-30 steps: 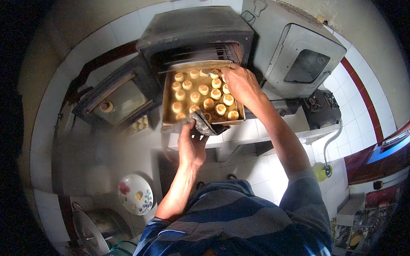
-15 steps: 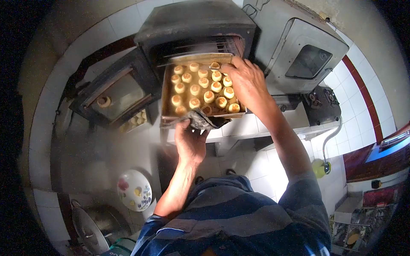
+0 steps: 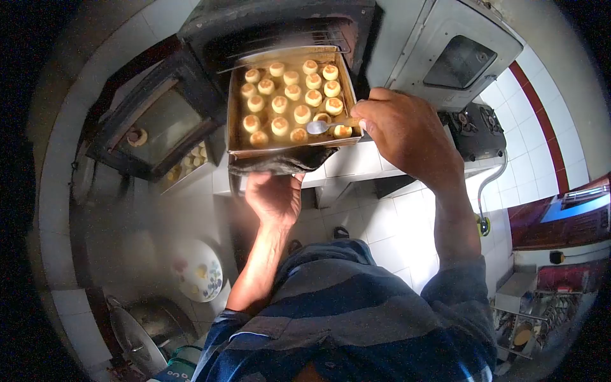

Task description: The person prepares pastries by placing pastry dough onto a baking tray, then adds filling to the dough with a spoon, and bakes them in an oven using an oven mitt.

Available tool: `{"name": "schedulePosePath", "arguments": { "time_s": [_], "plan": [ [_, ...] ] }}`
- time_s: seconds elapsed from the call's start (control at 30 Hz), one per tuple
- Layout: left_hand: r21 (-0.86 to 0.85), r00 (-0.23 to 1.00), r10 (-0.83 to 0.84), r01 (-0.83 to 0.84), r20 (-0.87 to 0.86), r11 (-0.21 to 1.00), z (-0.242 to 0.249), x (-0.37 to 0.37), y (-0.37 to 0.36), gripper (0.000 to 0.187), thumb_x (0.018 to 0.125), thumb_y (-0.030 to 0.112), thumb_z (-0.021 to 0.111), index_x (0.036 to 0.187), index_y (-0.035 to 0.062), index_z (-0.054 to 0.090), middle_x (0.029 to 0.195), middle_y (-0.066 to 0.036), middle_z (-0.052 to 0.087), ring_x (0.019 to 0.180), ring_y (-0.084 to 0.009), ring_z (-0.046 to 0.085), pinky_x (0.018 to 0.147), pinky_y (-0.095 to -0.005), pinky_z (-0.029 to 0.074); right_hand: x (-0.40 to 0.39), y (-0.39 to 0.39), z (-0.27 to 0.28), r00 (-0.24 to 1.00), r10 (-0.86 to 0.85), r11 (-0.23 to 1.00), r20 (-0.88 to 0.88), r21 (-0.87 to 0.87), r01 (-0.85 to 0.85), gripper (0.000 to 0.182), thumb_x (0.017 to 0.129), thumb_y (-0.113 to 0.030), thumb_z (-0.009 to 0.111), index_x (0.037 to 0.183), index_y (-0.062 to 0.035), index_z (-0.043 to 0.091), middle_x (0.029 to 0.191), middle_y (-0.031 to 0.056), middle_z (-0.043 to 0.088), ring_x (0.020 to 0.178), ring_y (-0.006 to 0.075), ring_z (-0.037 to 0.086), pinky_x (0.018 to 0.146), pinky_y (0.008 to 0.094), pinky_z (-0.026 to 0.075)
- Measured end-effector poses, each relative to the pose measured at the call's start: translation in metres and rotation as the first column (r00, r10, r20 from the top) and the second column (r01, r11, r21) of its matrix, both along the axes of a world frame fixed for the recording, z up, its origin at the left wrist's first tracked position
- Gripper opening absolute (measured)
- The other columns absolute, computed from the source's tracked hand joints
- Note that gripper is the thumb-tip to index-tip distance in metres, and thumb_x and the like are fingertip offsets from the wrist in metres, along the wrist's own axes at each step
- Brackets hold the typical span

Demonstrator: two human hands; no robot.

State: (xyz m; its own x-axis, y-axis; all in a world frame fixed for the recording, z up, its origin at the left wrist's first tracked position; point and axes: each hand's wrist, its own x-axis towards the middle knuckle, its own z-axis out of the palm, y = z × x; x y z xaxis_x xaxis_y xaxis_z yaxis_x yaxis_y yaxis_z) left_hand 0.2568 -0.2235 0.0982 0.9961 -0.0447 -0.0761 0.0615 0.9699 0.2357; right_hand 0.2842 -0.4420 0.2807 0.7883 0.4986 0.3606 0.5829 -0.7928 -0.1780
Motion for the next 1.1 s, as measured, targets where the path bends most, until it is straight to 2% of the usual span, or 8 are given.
{"name": "schedulePosePath", "arguments": {
  "time_s": [0.27, 0.33, 0.57, 0.67, 0.73, 0.93, 1.1],
  "plan": [
    [-0.003, 1.000, 0.017, -0.017, -0.006, 1.000, 0.000, 0.001, -0.001, 0.054, 0.081, 0.014, 0.056, 0.133, 0.0037, 0.053, 0.129, -0.011, 0.062, 0.118, -0.0276, 0.062, 0.098, -0.0485, 0.056, 0.008, 0.013, 0.000, 0.996, 0.085, 0.996, 0.017, -0.014, -0.085, 0.021, 0.093, -0.010, 0.057, 0.104, 0.0035, 0.069, 0.087, 0.0167, 0.060, 0.077, 0.0355, 0.060, 0.071, 0.0448, 0.047],
    [0.005, 1.000, 0.024, -0.024, -0.009, 1.000, 0.003, 0.001, -0.002, 0.054, 0.081, 0.014, 0.056, 0.134, 0.0035, 0.052, 0.130, -0.011, 0.062, 0.118, -0.0276, 0.062, 0.099, -0.0489, 0.056, 0.009, 0.021, 0.005, 0.996, 0.067, 0.997, -0.056, -0.043, -0.069, 0.022, 0.093, -0.012, 0.056, 0.103, 0.0030, 0.069, 0.087, 0.0170, 0.061, 0.079, 0.0369, 0.061, 0.072, 0.0459, 0.047],
    [0.001, 1.000, 0.030, -0.030, 0.003, 1.000, 0.004, 0.001, -0.003, 0.056, 0.081, 0.014, 0.056, 0.135, 0.0026, 0.051, 0.130, -0.012, 0.061, 0.118, -0.0279, 0.063, 0.100, -0.0497, 0.057, 0.013, 0.008, 0.004, 0.995, 0.101, 0.991, -0.005, -0.087, -0.101, 0.021, 0.092, -0.013, 0.057, 0.101, 0.0019, 0.069, 0.086, 0.0184, 0.063, 0.081, 0.0388, 0.061, 0.074, 0.0473, 0.048],
    [0.009, 0.999, 0.032, -0.032, 0.005, 0.999, 0.002, 0.000, -0.002, 0.056, 0.081, 0.015, 0.056, 0.135, 0.0027, 0.051, 0.131, -0.012, 0.061, 0.119, -0.0280, 0.062, 0.099, -0.0497, 0.056, 0.016, 0.006, 0.002, 0.998, 0.062, 0.982, -0.024, -0.176, -0.066, 0.022, 0.091, -0.013, 0.057, 0.100, 0.0016, 0.070, 0.086, 0.0189, 0.064, 0.084, 0.0386, 0.063, 0.076, 0.0469, 0.050],
    [0.012, 0.999, 0.036, -0.036, 0.009, 0.999, 0.004, 0.001, -0.003, 0.057, 0.081, 0.015, 0.057, 0.136, 0.0029, 0.050, 0.131, -0.012, 0.061, 0.120, -0.0281, 0.062, 0.099, -0.0497, 0.056, 0.018, 0.006, 0.000, 0.993, 0.040, 0.975, -0.115, -0.214, -0.064, 0.020, 0.090, -0.012, 0.058, 0.100, 0.0014, 0.070, 0.087, 0.0190, 0.065, 0.087, 0.0375, 0.064, 0.079, 0.0463, 0.051],
    [0.050, 0.998, 0.054, -0.053, -0.016, 0.997, 0.006, -0.001, -0.003, 0.060, 0.081, 0.016, 0.057, 0.139, 0.0036, 0.048, 0.134, -0.012, 0.059, 0.122, -0.0282, 0.060, 0.101, -0.0496, 0.054, 0.025, -0.002, -0.031, 0.990, 0.018, 0.990, -0.138, -0.138, -0.037, 0.017, 0.091, -0.006, 0.058, 0.101, 0.0005, 0.070, 0.090, 0.0175, 0.067, 0.089, 0.0369, 0.065, 0.081, 0.0464, 0.051],
    [0.044, 0.998, 0.054, -0.053, -0.017, 0.998, 0.008, 0.000, -0.006, 0.061, 0.081, 0.016, 0.057, 0.140, 0.0041, 0.048, 0.135, -0.012, 0.059, 0.123, -0.0281, 0.059, 0.103, -0.0501, 0.053, 0.024, 0.003, -0.039, 0.990, 0.032, 0.997, -0.136, -0.063, -0.041, 0.017, 0.092, -0.007, 0.057, 0.102, -0.0001, 0.070, 0.091, 0.0174, 0.067, 0.090, 0.0377, 0.065, 0.081, 0.0471, 0.051]
  ]
}}
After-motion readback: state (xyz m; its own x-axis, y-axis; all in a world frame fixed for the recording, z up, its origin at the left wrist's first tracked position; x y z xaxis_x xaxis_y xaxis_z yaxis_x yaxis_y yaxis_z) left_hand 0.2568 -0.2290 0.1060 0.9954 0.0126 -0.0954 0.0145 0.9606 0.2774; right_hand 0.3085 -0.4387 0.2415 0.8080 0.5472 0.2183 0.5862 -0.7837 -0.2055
